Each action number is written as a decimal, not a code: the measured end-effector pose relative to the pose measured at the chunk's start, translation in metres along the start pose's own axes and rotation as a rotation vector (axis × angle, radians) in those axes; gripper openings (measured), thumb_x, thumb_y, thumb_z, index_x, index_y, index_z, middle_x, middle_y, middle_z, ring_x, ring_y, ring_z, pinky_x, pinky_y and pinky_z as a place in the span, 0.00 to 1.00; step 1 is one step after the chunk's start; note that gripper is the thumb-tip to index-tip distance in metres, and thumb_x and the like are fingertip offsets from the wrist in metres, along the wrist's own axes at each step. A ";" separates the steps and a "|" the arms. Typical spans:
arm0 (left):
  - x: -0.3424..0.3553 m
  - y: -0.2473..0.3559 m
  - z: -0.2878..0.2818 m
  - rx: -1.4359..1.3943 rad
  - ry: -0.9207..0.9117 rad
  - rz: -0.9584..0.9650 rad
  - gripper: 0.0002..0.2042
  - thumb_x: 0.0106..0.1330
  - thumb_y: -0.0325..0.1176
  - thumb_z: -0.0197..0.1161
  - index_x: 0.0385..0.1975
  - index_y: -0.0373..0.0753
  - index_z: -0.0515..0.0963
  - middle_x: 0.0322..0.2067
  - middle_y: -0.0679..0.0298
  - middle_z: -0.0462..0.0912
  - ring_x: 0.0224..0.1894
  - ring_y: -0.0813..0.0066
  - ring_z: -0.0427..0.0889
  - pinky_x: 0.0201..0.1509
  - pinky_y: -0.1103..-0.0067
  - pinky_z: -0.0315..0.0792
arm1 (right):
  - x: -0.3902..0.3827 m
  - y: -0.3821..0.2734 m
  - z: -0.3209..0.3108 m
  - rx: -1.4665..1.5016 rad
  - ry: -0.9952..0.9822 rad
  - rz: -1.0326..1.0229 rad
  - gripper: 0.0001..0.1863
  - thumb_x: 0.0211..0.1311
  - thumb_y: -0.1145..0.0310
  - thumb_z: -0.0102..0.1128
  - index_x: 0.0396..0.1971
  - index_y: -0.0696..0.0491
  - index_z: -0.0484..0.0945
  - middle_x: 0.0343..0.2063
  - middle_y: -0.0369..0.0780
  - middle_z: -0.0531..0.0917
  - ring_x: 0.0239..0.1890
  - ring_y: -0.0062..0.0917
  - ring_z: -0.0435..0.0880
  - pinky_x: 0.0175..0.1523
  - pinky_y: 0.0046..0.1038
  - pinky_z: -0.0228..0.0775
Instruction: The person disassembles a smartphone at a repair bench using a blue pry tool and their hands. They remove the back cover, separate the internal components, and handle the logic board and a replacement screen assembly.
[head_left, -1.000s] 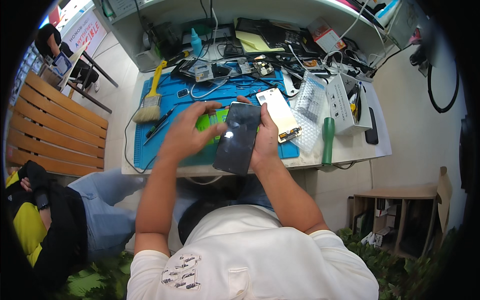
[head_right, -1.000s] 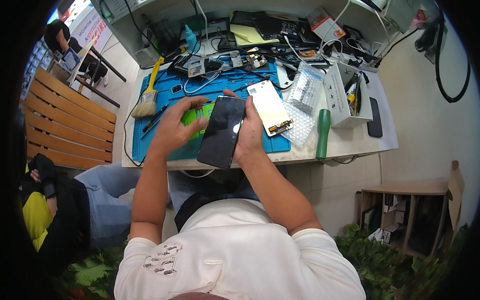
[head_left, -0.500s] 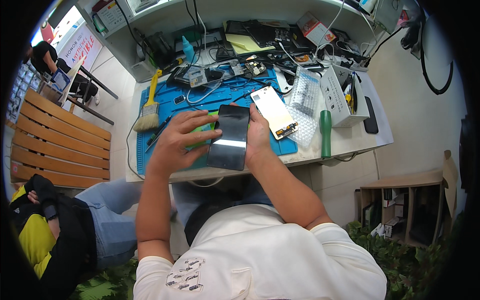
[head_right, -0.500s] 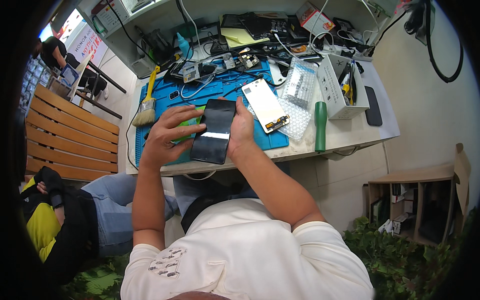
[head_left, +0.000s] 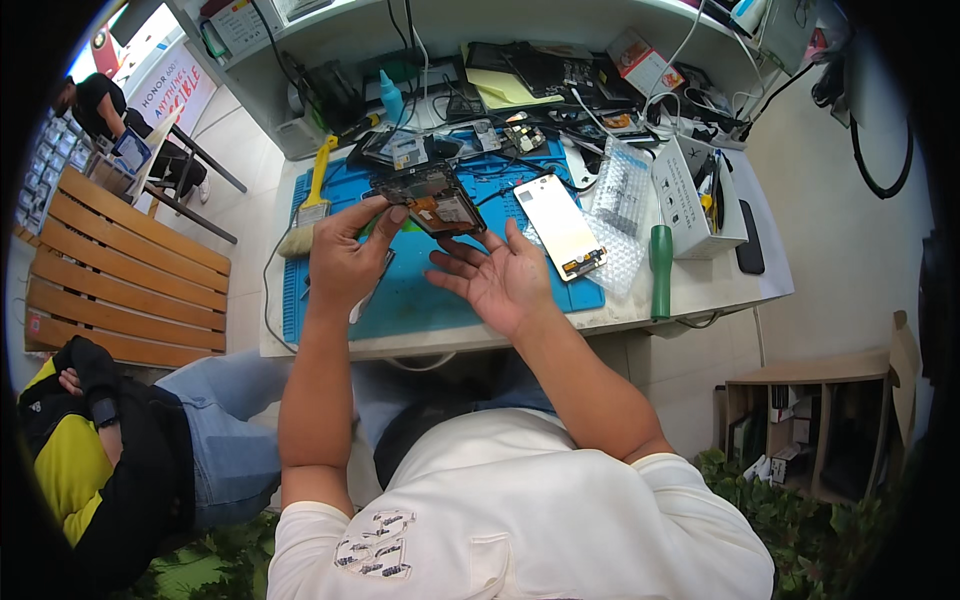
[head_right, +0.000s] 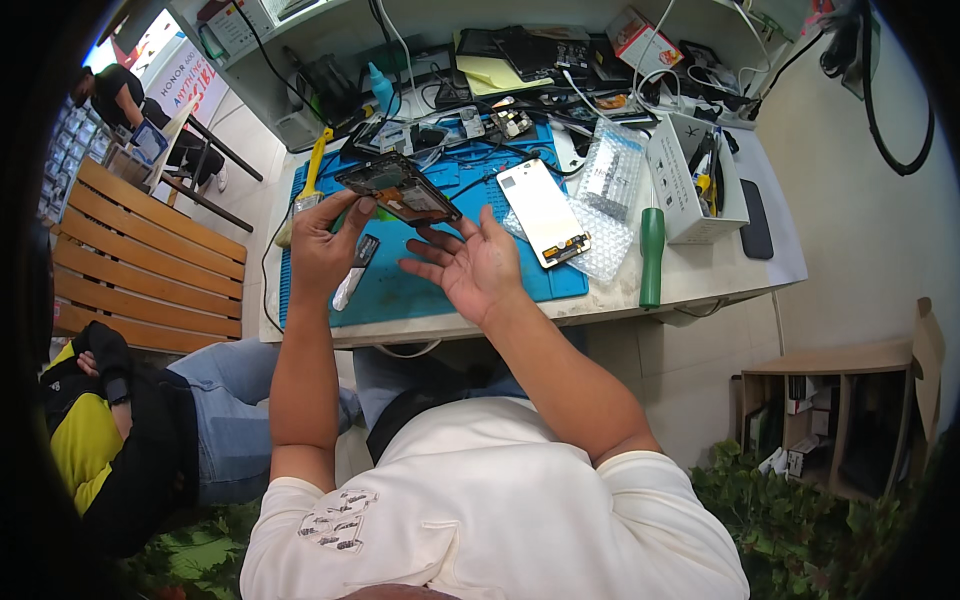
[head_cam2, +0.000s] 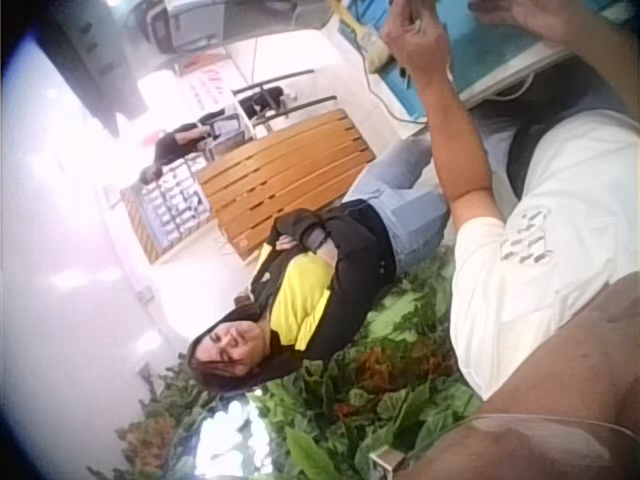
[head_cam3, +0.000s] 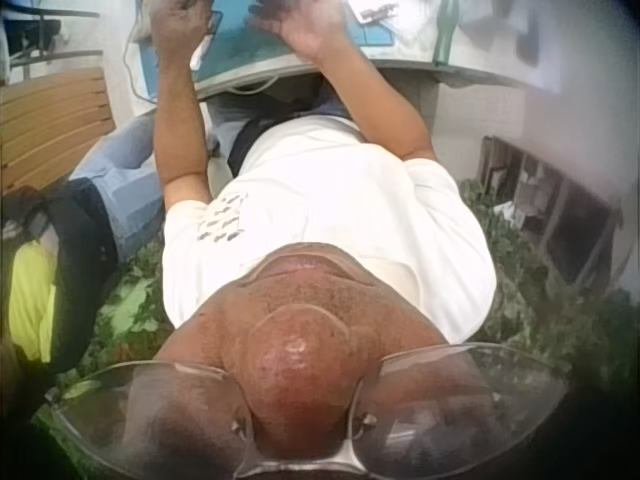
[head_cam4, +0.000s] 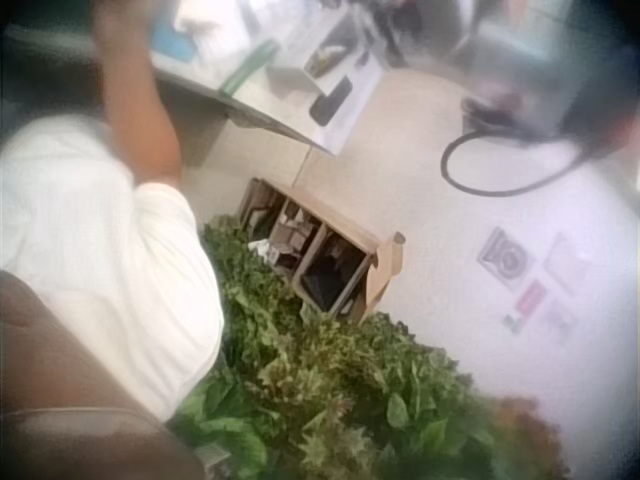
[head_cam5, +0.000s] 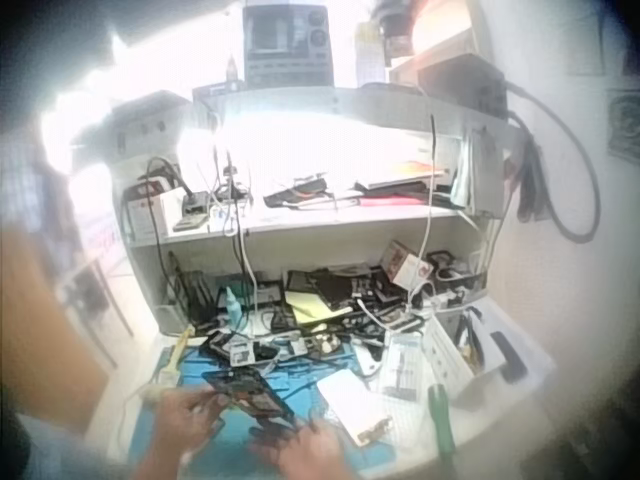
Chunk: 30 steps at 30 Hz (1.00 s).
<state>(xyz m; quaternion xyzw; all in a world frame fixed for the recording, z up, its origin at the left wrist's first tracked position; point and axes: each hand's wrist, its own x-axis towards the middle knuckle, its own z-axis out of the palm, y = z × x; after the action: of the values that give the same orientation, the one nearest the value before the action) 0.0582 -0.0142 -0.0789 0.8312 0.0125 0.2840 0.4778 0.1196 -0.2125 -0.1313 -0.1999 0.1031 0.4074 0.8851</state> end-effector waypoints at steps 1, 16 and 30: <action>0.000 0.000 0.000 0.005 -0.004 -0.007 0.12 0.72 0.36 0.74 0.44 0.33 0.89 0.30 0.62 0.91 0.31 0.82 0.82 0.37 0.80 0.74 | 0.001 -0.001 -0.001 -0.005 -0.008 0.006 0.36 0.83 0.38 0.36 0.64 0.59 0.69 0.56 0.54 0.75 0.59 0.52 0.79 0.65 0.64 0.76; -0.015 0.016 -0.009 0.416 -0.309 0.568 0.22 0.54 0.26 0.77 0.52 0.48 0.90 0.54 0.61 0.90 0.61 0.59 0.85 0.66 0.63 0.74 | -0.003 -0.018 -0.002 0.056 -0.224 0.041 0.33 0.84 0.38 0.33 0.70 0.49 0.68 0.61 0.49 0.80 0.61 0.45 0.84 0.66 0.57 0.78; -0.046 -0.007 0.007 -0.845 -0.136 -0.698 0.29 0.69 0.49 0.74 0.59 0.30 0.80 0.50 0.56 0.87 0.47 0.73 0.87 0.55 0.78 0.79 | -0.004 -0.012 -0.001 -0.161 -0.379 -0.136 0.33 0.86 0.39 0.28 0.73 0.45 0.68 0.62 0.48 0.81 0.60 0.40 0.84 0.63 0.53 0.82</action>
<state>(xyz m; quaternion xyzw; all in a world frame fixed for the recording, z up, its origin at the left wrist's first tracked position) 0.0248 -0.0295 -0.1091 0.5302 0.1414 0.0346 0.8353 0.1267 -0.2227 -0.1277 -0.1965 -0.1116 0.3838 0.8953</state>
